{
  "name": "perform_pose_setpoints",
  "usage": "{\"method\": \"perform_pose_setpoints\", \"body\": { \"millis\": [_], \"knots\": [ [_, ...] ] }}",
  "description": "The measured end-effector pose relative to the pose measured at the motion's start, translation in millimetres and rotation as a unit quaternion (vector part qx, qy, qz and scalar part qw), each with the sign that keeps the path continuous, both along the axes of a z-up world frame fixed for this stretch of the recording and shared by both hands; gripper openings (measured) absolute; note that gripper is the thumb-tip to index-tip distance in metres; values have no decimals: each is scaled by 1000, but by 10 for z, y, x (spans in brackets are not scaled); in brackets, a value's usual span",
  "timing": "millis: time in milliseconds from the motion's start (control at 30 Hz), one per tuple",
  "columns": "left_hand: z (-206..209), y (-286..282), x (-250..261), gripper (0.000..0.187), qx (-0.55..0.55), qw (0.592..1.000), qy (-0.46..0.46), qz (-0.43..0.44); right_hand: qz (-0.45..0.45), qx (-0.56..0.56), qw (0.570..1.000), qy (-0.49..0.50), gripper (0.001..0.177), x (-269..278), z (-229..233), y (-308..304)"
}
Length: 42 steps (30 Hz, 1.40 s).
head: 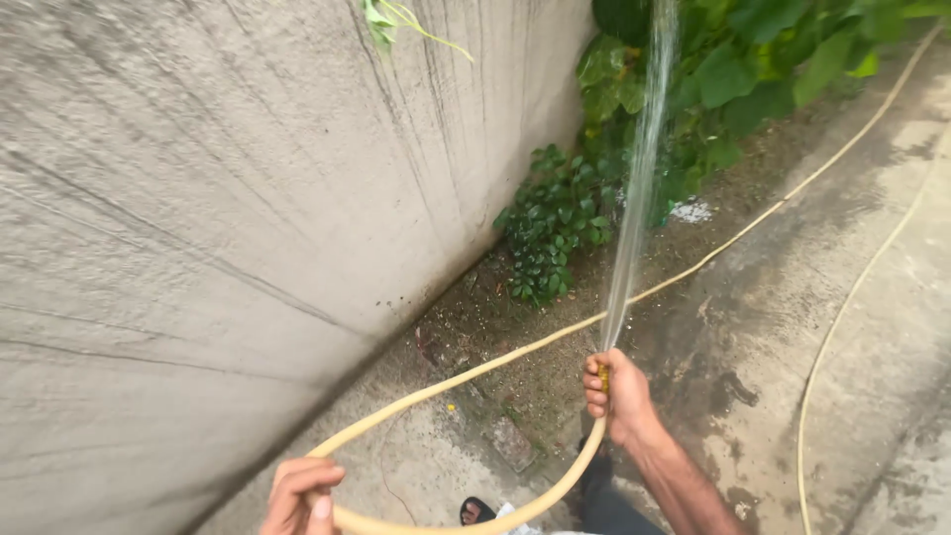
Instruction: Watering outdoor plants and a garden with a hose.
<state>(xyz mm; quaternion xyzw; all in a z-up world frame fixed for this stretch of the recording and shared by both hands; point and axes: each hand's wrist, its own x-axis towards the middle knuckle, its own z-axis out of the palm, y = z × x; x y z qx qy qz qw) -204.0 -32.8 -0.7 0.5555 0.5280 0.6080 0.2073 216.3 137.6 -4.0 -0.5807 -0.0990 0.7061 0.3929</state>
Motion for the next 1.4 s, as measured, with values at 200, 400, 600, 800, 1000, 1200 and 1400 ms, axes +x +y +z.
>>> {"method": "perform_pose_setpoints", "body": {
  "millis": [200,400,600,800,1000,1200,1400],
  "knots": [
    [-271,-111,-287,25,12,998,34,-46,5,66,997,28,22,-71,265,-198],
    [-569,-14,48,44,-6,994,19,-106,-1,101,995,25,22,89,343,-60],
    [-1016,-143,84,53,-18,978,-86,-187,33,73,995,61,22,304,261,25],
    [-1411,-302,-672,45,18,931,-264,-251,80,71,990,95,23,40,378,-41],
    [-1987,14,-1175,29,49,932,-275,-231,109,82,986,92,22,-324,618,-86],
    [-2296,555,-1541,21,70,904,-350,-236,126,81,982,113,23,-647,814,-142],
    [-2233,854,-1881,37,-56,880,-454,-127,135,107,984,55,23,-1112,919,-238]
  ]
}}
